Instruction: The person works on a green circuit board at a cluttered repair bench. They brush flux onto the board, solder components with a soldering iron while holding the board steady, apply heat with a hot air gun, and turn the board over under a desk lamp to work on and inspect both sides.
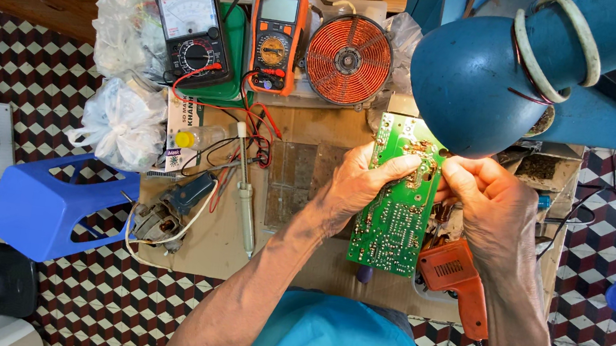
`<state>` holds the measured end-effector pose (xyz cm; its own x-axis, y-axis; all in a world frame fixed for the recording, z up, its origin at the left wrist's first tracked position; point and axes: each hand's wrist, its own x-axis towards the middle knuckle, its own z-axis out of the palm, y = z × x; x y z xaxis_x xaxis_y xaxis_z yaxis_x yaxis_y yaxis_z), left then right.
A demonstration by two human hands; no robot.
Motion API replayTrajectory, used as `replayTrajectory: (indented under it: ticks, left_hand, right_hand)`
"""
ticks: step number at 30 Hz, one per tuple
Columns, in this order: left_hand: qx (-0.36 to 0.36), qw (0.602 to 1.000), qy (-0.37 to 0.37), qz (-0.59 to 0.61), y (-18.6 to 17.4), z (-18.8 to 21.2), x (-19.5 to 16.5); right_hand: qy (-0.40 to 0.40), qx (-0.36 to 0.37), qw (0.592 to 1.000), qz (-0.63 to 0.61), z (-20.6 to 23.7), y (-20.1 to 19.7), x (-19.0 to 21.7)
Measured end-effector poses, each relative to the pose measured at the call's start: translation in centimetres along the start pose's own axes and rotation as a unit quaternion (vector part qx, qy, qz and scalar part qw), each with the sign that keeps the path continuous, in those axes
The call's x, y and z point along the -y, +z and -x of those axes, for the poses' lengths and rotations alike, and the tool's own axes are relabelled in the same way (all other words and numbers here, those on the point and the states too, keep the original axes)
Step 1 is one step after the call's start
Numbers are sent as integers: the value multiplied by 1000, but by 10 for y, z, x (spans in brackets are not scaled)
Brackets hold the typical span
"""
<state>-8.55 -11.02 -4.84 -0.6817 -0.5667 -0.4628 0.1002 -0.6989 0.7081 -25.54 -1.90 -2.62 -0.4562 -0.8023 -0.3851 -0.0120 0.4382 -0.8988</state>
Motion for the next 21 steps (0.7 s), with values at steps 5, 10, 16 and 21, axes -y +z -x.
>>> replayTrajectory:
  ticks: [5, 10, 16, 21]
  left_hand:
    - [14, 998, -19, 56, 2, 2, -5]
    - [26, 996, -26, 84, 2, 3, -7]
    - [27, 996, -24, 85, 1, 4, -8]
    - [27, 994, -34, 96, 2, 4, -9]
  right_hand:
    - [-10, 9, 1000, -6, 1, -2, 0]
    - [-16, 27, 998, -60, 1, -4, -3]
    - [-11, 34, 998, -61, 2, -4, -5]
    - [-9, 36, 997, -68, 1, -4, -6]
